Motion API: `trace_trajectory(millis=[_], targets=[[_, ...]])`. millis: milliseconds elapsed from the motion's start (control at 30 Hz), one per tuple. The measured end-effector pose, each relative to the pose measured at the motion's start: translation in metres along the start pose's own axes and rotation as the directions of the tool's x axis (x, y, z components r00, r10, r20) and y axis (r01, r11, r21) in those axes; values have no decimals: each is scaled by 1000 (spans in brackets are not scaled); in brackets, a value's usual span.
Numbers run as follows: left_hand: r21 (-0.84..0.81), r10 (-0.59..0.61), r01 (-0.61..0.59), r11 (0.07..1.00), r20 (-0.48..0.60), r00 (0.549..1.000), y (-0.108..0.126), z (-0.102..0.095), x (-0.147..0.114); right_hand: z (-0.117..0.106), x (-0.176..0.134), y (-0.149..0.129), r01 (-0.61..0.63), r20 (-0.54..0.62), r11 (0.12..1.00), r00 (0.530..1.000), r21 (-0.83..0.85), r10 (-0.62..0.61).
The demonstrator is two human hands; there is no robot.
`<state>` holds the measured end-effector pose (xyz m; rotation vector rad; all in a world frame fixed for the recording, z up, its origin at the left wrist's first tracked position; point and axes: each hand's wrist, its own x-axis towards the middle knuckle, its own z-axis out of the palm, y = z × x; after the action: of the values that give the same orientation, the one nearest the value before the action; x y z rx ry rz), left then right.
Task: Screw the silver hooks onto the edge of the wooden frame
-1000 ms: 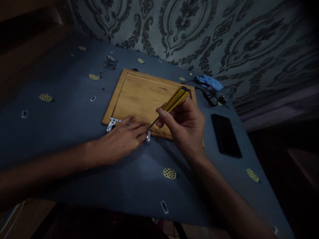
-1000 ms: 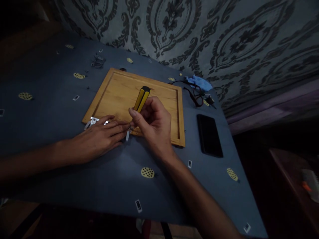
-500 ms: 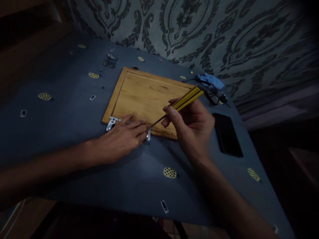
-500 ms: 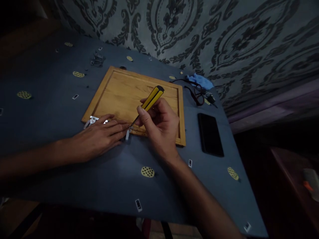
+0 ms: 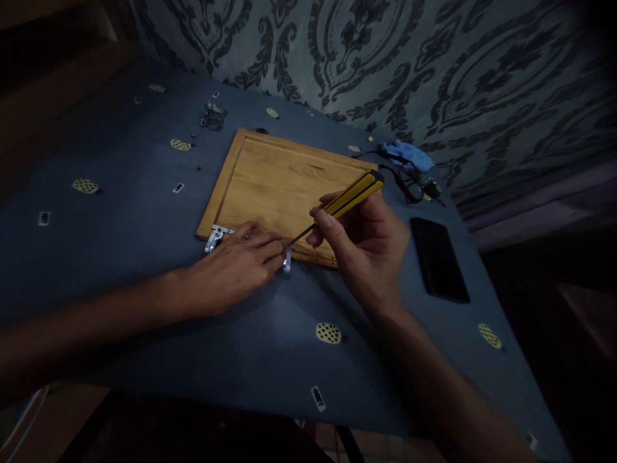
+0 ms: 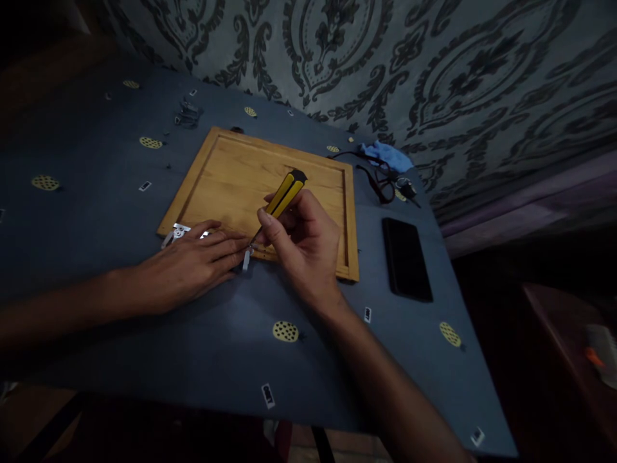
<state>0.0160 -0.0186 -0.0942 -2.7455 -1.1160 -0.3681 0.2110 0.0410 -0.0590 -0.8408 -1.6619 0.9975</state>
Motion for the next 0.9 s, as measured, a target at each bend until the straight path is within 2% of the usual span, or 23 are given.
trace_trajectory(millis=[333,533,733,900], targets=[[-9,0,1,1000,18,1000,0,1,-2,-7,0,-8,7,120,998,993,-67,1],[7,-3,3,1000,-9,1000,0,2,0,-4,-1,-5,44,104,998,994,-52,-38],[-9,-2,2,1000,-13,1000,-1,5,-2,1,-3,-7,42,59,997,998,-59,-38],[-18,-13,13,1000,0,1000,1,3,-2,1,-3,-8,16,73,1000,997,-25,-14]])
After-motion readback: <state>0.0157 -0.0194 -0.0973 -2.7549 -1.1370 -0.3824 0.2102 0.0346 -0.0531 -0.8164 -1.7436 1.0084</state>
